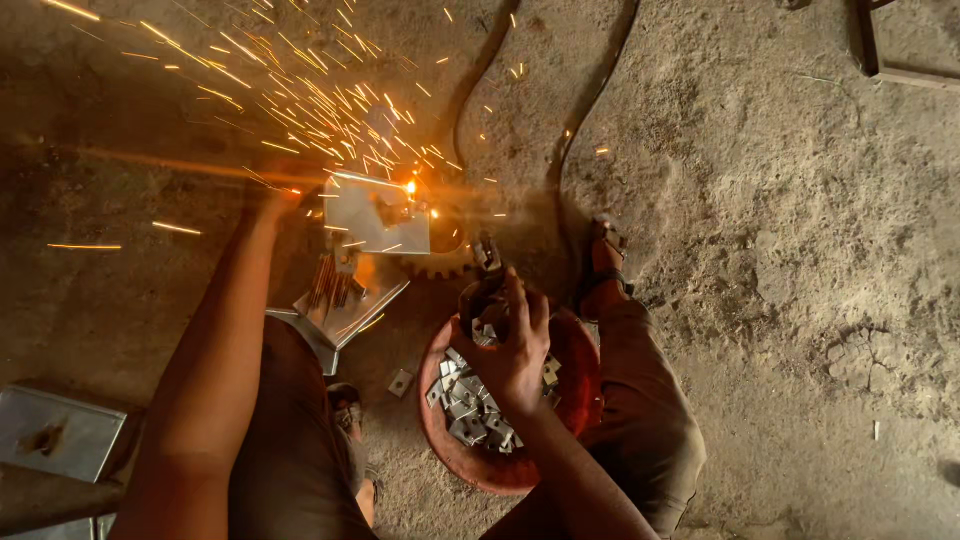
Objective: The person performs arc welding on small metal boxes. The person places small metal brackets onto the boxes, picks up a welding electrode holder, and applies weld spots to join the brackets to the boxes while sparks are visible.
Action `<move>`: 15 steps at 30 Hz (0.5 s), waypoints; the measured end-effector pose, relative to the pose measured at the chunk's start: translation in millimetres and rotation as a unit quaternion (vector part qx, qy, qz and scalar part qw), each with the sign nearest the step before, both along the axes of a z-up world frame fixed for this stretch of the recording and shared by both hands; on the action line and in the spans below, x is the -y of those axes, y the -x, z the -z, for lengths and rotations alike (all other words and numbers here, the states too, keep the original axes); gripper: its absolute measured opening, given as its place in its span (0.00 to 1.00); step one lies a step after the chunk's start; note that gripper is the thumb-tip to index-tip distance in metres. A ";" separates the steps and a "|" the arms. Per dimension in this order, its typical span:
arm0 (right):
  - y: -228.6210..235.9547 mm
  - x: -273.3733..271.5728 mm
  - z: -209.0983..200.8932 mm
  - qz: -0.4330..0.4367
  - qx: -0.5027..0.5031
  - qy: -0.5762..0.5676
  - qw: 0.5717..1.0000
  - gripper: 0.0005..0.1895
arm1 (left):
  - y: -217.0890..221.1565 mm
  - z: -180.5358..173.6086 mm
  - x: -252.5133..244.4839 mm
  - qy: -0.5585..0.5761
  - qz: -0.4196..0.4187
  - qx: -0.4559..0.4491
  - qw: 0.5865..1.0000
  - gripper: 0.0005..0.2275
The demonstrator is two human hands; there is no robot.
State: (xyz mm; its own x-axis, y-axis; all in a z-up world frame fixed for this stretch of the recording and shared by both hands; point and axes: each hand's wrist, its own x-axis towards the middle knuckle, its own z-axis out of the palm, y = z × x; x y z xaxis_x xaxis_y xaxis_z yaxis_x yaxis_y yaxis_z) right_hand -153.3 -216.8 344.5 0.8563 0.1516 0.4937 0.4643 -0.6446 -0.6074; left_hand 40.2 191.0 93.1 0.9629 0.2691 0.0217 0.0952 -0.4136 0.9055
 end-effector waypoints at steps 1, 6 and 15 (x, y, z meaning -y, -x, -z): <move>-1.1 0.6 -0.6 0.005 0.004 0.001 1.000 0.48 | 6.5 -11.3 6.2 0.043 -0.003 -0.005 0.999 0.16; -0.2 -2.5 2.7 0.011 0.006 0.012 1.000 0.50 | 34.9 -66.4 20.2 0.097 -0.043 -0.096 0.990 0.15; -1.4 -1.5 5.8 0.014 -0.096 0.021 0.995 0.52 | 41.0 -75.8 21.8 0.147 -0.052 -0.091 0.984 0.17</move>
